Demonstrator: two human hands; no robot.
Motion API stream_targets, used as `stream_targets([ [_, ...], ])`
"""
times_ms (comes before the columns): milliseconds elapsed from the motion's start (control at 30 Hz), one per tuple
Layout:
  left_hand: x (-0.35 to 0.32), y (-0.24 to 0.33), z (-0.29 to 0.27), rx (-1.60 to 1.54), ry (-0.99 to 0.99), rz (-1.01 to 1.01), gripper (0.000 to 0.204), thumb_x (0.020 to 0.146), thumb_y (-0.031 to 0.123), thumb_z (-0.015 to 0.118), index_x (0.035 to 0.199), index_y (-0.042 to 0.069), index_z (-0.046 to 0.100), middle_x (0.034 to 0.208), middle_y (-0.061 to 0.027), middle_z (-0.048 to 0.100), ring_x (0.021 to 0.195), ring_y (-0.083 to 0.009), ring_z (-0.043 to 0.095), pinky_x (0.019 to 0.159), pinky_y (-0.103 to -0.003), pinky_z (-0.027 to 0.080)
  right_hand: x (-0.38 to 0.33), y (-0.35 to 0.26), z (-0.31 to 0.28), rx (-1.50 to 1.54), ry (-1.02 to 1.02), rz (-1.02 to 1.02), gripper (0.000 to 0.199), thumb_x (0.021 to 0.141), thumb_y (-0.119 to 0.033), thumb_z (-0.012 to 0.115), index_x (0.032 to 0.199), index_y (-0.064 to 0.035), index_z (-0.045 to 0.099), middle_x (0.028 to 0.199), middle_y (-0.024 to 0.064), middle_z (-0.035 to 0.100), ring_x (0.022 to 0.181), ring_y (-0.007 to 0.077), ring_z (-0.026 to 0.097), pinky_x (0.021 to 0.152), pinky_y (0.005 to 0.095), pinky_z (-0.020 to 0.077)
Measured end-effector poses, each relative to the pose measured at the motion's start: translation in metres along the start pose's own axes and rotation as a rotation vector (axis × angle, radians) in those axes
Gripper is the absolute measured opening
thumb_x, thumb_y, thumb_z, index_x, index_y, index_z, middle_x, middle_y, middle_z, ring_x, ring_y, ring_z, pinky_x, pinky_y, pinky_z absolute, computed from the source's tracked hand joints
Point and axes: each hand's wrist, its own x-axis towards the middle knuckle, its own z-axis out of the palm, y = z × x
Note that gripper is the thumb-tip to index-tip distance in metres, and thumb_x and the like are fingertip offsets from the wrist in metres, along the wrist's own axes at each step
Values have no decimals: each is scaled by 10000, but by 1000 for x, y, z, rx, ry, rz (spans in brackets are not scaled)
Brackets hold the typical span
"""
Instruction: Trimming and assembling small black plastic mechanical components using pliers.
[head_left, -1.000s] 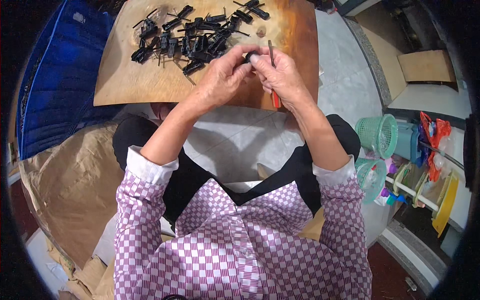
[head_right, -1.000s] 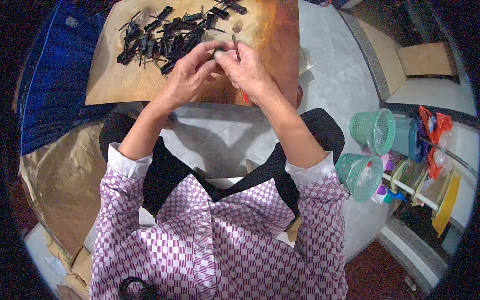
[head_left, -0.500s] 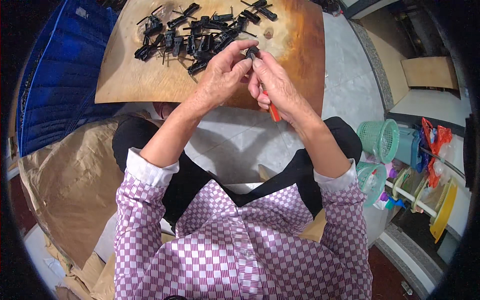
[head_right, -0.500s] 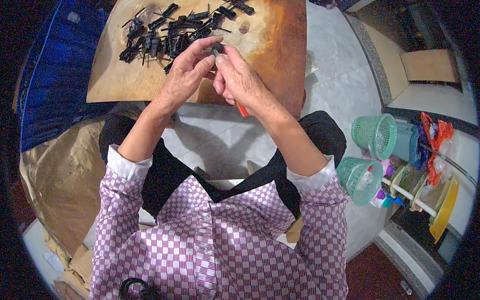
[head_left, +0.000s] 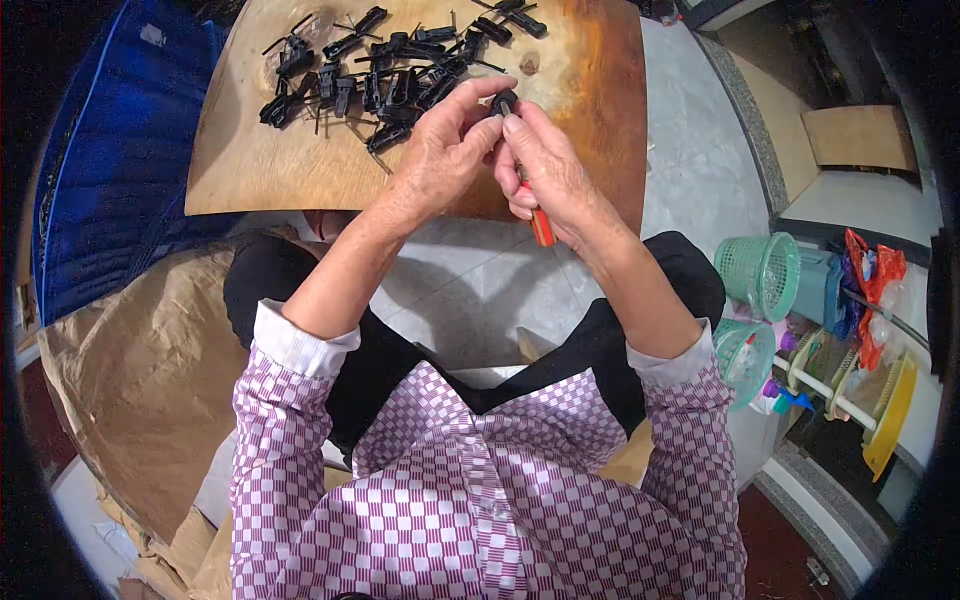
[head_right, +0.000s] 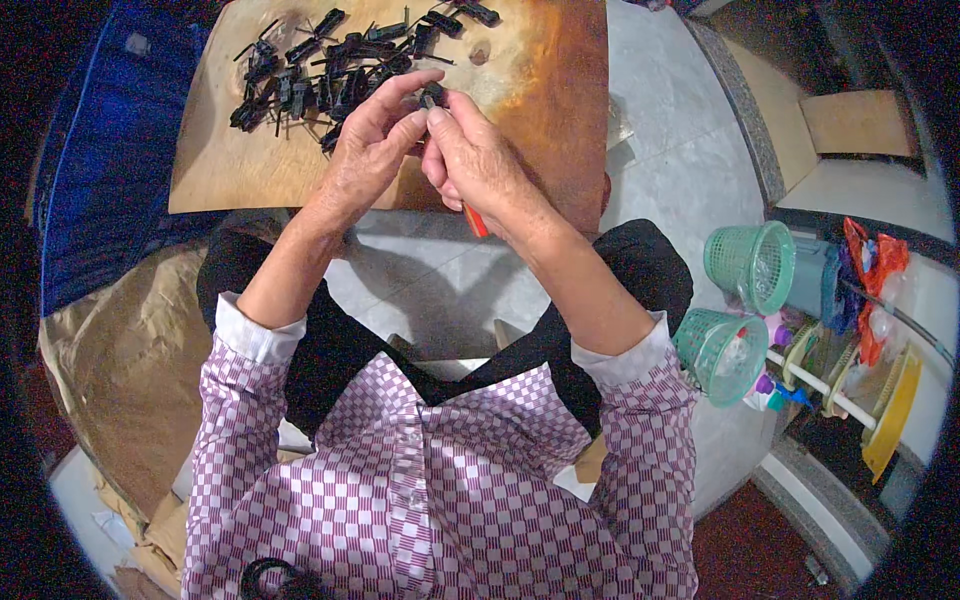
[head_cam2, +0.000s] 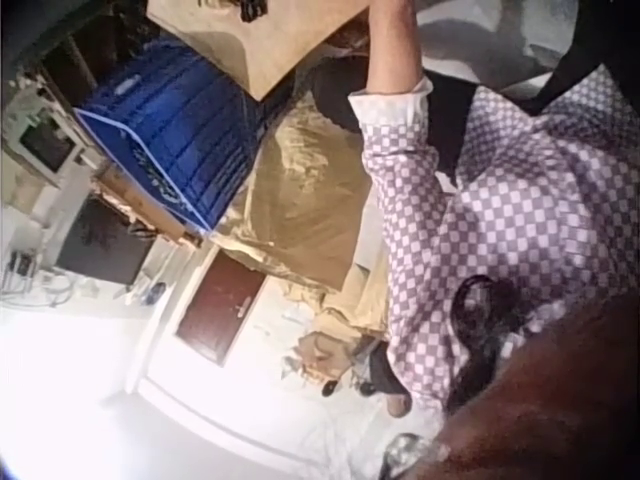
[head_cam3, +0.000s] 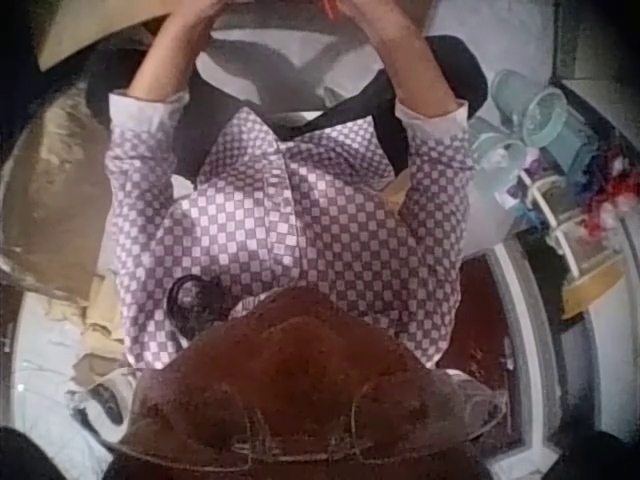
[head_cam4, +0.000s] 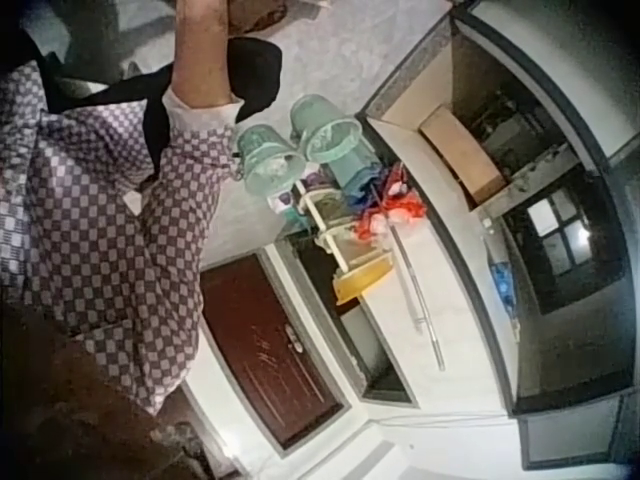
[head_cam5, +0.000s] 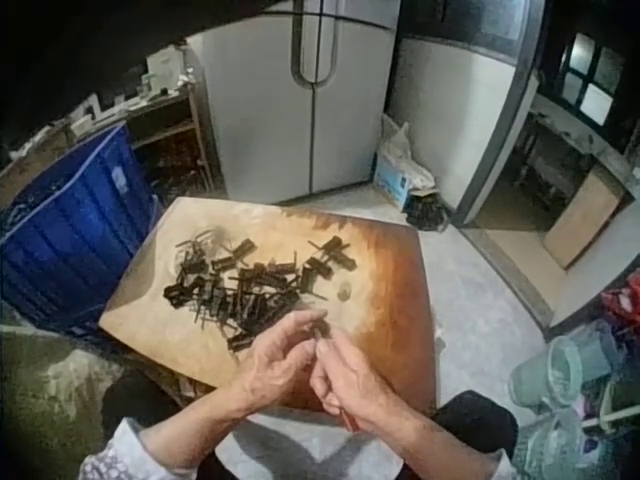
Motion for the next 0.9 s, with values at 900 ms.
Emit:
stream_targets([
  [900,10,37,-39,-244,122,-56,355,907,51,460,1257,111,464,836,-62,601,749,-113,611,625,-227,509,141,-39,-94,-1512,521,-342,454,787,-341,599,1160,-95,519,998,160,638,868,324,621,782,417,470],
])
